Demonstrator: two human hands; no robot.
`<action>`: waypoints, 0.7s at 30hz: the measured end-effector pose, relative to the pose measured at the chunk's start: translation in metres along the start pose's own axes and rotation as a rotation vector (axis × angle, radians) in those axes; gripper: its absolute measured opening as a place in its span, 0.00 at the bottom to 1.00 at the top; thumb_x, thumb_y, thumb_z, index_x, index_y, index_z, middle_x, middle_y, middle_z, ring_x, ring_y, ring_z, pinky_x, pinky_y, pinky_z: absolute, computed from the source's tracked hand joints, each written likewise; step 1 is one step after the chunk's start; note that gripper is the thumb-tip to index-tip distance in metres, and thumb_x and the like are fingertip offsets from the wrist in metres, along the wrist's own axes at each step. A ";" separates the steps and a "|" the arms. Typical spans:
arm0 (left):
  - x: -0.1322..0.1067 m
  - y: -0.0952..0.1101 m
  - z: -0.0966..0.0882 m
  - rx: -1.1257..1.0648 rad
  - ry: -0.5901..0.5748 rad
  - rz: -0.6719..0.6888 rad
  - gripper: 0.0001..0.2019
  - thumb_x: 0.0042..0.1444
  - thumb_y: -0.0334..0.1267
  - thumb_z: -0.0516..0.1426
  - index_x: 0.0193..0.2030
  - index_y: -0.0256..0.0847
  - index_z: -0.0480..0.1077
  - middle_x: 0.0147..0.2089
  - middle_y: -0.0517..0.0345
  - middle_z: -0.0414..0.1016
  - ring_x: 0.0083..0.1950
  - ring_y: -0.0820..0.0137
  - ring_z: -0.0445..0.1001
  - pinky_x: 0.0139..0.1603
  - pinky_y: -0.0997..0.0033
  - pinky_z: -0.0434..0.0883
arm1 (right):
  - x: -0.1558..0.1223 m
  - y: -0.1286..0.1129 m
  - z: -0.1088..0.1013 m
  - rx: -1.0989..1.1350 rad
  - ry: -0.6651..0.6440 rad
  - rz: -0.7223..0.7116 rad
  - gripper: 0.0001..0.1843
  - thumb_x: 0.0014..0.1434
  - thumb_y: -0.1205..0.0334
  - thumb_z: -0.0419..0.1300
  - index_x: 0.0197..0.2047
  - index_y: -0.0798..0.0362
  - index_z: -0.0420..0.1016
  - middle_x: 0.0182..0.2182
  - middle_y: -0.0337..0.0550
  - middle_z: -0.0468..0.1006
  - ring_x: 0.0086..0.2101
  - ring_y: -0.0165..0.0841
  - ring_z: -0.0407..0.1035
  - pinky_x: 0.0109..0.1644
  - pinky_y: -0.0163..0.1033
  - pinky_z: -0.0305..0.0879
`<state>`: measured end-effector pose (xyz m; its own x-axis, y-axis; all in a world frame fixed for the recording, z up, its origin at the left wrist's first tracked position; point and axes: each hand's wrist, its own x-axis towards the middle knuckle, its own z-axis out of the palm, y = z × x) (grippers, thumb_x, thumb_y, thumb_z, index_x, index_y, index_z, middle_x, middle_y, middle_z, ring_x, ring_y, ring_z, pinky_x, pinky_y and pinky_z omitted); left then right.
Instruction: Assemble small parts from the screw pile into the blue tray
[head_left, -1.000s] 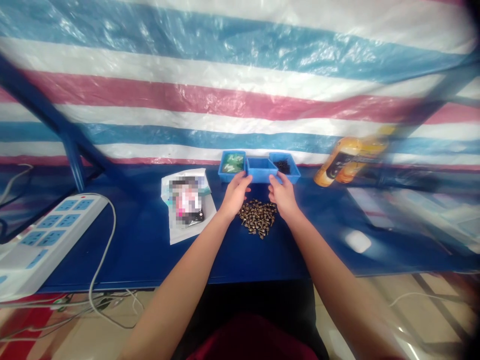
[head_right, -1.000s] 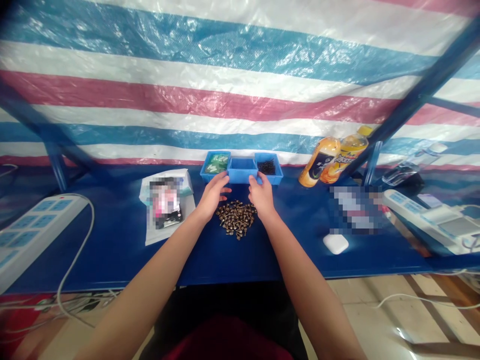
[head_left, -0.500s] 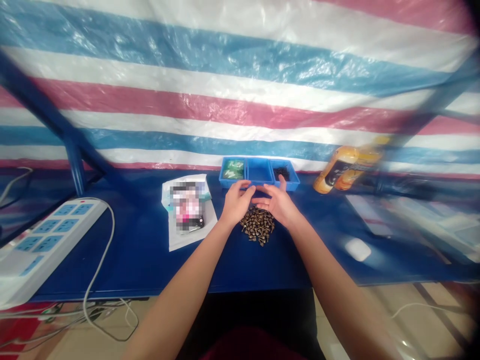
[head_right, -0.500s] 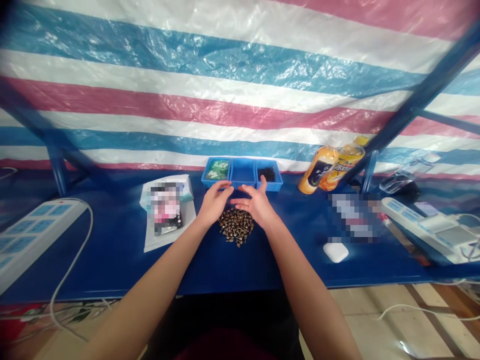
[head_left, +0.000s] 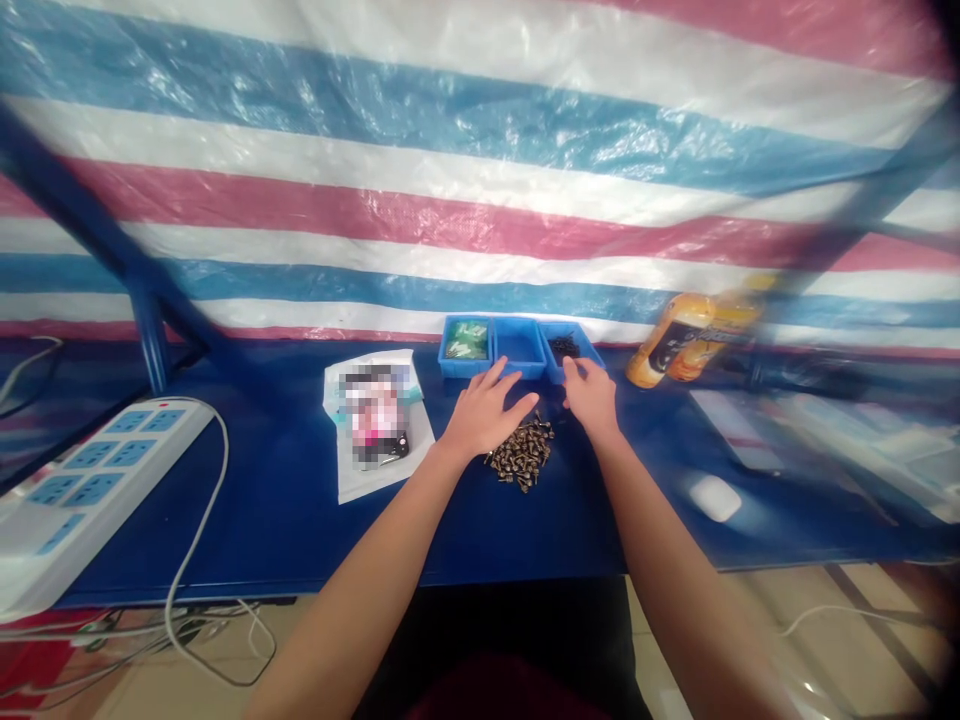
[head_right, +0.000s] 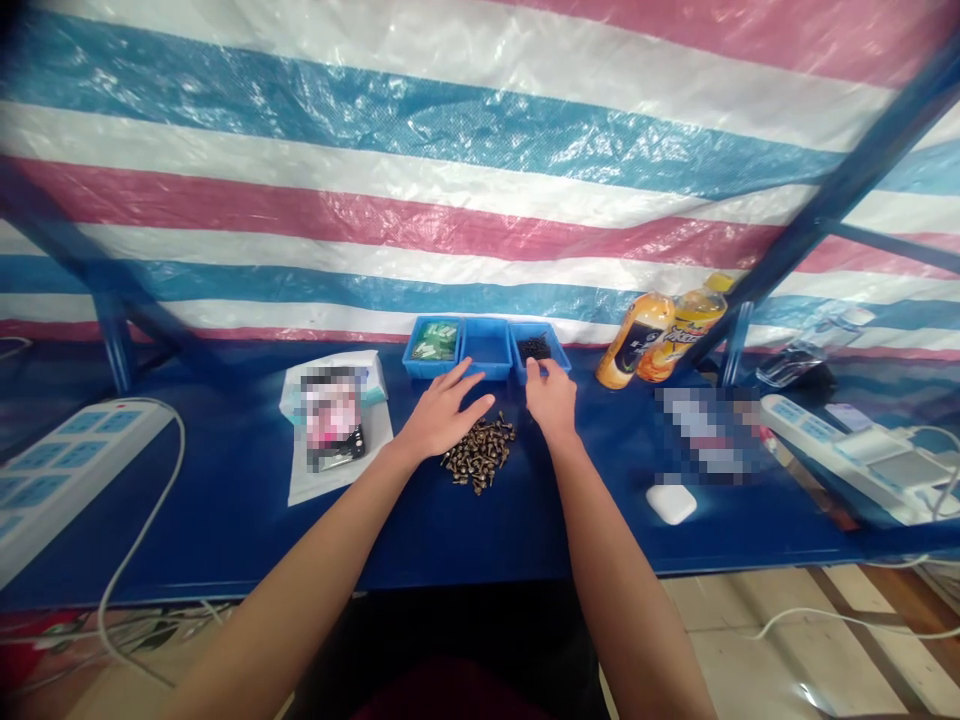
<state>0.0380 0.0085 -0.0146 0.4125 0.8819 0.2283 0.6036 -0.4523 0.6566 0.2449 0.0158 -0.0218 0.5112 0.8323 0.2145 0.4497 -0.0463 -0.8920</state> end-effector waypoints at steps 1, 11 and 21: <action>-0.001 0.000 0.000 -0.025 0.004 -0.001 0.30 0.62 0.63 0.48 0.66 0.53 0.65 0.77 0.56 0.48 0.76 0.46 0.48 0.72 0.41 0.48 | 0.002 0.002 -0.002 0.009 0.075 -0.013 0.18 0.57 0.45 0.62 0.42 0.50 0.76 0.26 0.40 0.76 0.25 0.33 0.72 0.35 0.39 0.71; -0.006 0.007 0.002 -0.106 0.099 -0.015 0.27 0.63 0.61 0.50 0.62 0.51 0.69 0.76 0.52 0.51 0.75 0.50 0.51 0.73 0.46 0.49 | 0.026 0.015 0.000 0.472 0.237 0.447 0.24 0.50 0.61 0.65 0.48 0.51 0.62 0.22 0.30 0.70 0.18 0.29 0.70 0.18 0.32 0.67; -0.007 0.006 0.000 -0.144 0.041 -0.045 0.27 0.62 0.62 0.50 0.62 0.53 0.68 0.76 0.53 0.48 0.74 0.49 0.53 0.71 0.47 0.54 | 0.020 0.000 -0.013 0.557 0.522 0.190 0.16 0.49 0.66 0.59 0.41 0.48 0.59 0.23 0.29 0.69 0.16 0.27 0.65 0.17 0.33 0.65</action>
<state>0.0388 -0.0008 -0.0128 0.3577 0.9067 0.2235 0.5157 -0.3913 0.7622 0.2644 0.0247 -0.0120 0.8825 0.4644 0.0741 -0.0431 0.2368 -0.9706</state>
